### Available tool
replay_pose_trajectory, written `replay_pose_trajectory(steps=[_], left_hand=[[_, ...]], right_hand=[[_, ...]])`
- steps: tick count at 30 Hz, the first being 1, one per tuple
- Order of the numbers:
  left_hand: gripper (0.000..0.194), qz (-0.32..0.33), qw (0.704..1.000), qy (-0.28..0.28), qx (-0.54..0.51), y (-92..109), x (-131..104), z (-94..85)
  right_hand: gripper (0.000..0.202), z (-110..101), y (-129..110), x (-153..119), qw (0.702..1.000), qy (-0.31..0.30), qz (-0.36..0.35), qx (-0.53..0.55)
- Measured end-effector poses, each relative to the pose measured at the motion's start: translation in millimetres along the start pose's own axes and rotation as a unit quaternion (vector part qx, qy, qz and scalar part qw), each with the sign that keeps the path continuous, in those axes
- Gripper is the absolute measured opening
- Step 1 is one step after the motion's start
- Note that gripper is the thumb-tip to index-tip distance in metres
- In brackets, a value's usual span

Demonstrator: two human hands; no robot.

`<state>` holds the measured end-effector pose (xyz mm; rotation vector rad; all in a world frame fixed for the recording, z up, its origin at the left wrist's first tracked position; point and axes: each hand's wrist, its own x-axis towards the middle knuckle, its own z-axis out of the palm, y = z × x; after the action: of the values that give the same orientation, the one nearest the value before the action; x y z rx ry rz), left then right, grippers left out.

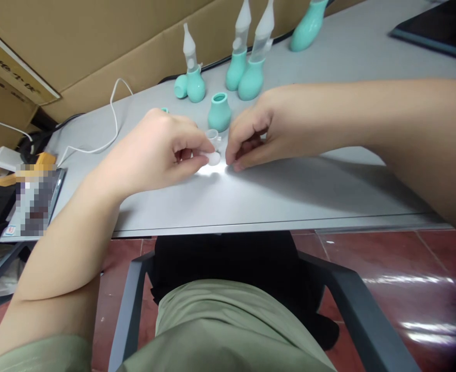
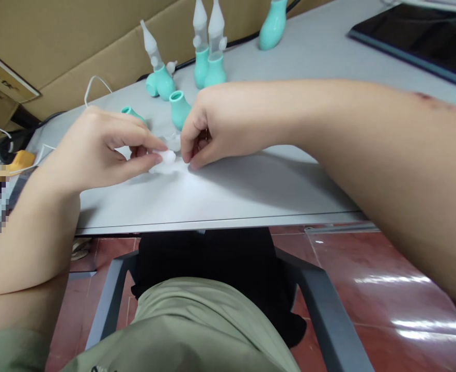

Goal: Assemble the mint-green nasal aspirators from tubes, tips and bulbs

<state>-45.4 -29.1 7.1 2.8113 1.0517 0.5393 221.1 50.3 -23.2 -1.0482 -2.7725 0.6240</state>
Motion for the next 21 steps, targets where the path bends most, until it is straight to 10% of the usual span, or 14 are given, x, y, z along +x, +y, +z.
replay_pose_trajectory(steps=[12,19,21], left_hand=[[0.032,0.013,0.998,-0.059,0.021,-3,4,14.6],[0.027,0.05,0.992,0.103,-0.046,-17,0,23.5],[0.025,0.053,0.989,0.129,-0.046,-18,0,23.3]], right_hand=[[0.017,-11,4,-3,0.998,-0.036,0.046,0.022],[0.005,-27,4,-22,0.933,0.332,-0.014,0.136],[0.016,-30,10,-21,0.91,0.339,0.055,0.231]])
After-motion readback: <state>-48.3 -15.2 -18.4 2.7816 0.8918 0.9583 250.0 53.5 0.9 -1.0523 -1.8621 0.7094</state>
